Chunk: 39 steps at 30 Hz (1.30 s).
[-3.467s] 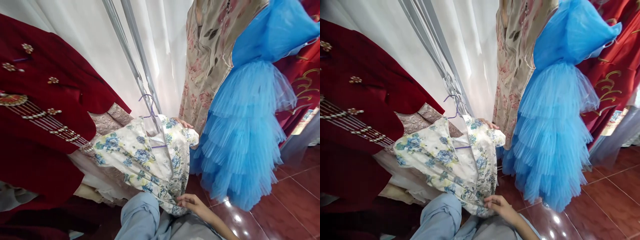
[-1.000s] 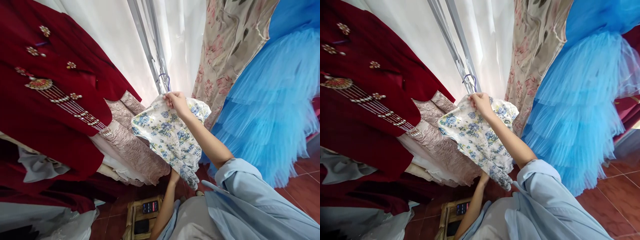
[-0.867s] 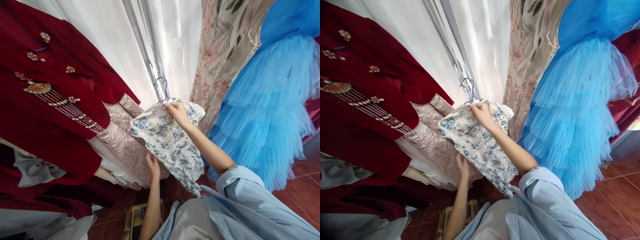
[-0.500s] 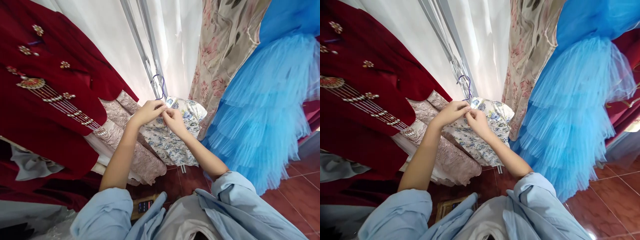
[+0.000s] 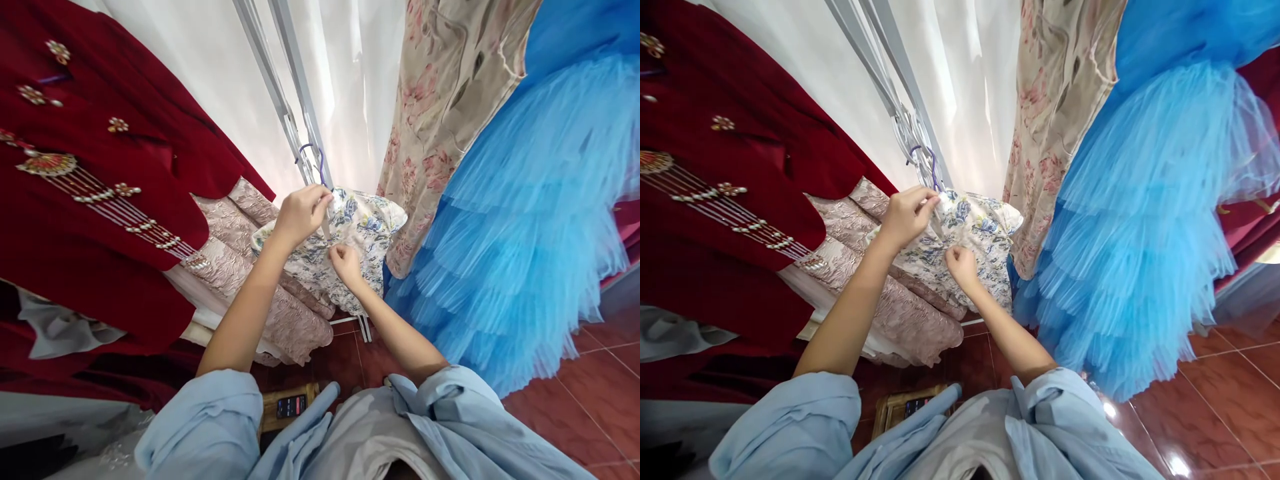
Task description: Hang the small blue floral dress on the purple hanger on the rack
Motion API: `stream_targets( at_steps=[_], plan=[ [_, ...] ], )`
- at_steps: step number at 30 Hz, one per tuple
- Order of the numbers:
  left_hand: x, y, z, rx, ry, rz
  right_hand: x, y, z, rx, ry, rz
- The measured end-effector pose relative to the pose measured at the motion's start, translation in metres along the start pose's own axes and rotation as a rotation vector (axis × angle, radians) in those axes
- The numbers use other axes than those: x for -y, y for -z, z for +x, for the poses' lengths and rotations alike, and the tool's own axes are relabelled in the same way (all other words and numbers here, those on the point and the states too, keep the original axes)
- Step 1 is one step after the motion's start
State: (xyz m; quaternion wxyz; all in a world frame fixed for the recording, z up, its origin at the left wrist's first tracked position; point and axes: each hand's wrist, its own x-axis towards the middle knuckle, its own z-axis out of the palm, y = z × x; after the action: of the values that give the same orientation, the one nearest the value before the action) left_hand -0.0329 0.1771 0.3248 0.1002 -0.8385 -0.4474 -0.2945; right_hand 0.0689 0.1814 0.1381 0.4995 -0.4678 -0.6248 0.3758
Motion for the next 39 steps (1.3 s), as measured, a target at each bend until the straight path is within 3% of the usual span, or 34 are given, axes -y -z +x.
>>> stream_targets(
  at_steps=[4,8,13,16,19,23,27,30,32,36,39],
  plan=[
    [0.016,0.006,0.0,-0.017,0.023,-0.138,-0.068,-0.01,-0.04,0.051,-0.223,-0.199],
    [0.077,0.013,-0.013,-0.137,0.248,-0.353,-0.106,-0.015,-0.085,0.093,-0.291,-0.186],
    [0.179,0.032,-0.057,-0.545,0.758,-0.78,-0.101,-0.022,-0.09,0.155,-0.259,-0.076],
    [0.198,0.028,-0.094,-0.643,0.893,-0.938,-0.082,-0.024,-0.079,0.192,-0.204,0.068],
    [0.169,-0.009,-0.124,-0.673,0.961,-1.019,-0.063,-0.03,-0.072,0.252,-0.076,0.167],
    [0.092,-0.09,-0.143,-0.597,0.988,-1.101,-0.05,-0.045,-0.069,0.419,0.061,0.201],
    [0.029,-0.145,-0.155,-0.289,0.827,-1.071,-0.051,-0.032,-0.066,0.639,-0.017,0.21],
    [0.005,-0.159,-0.176,-0.049,0.718,-1.156,-0.046,0.012,-0.059,0.797,-0.013,0.236],
    [-0.008,-0.164,-0.196,0.139,0.696,-1.265,-0.034,0.051,-0.054,0.819,0.03,0.257],
    [-0.031,-0.161,-0.233,0.442,0.697,-1.366,0.001,0.122,-0.046,0.671,0.132,0.106],
    [-0.037,-0.142,-0.24,0.533,0.614,-1.103,0.021,0.159,-0.046,0.552,0.17,-0.013]
  ],
)
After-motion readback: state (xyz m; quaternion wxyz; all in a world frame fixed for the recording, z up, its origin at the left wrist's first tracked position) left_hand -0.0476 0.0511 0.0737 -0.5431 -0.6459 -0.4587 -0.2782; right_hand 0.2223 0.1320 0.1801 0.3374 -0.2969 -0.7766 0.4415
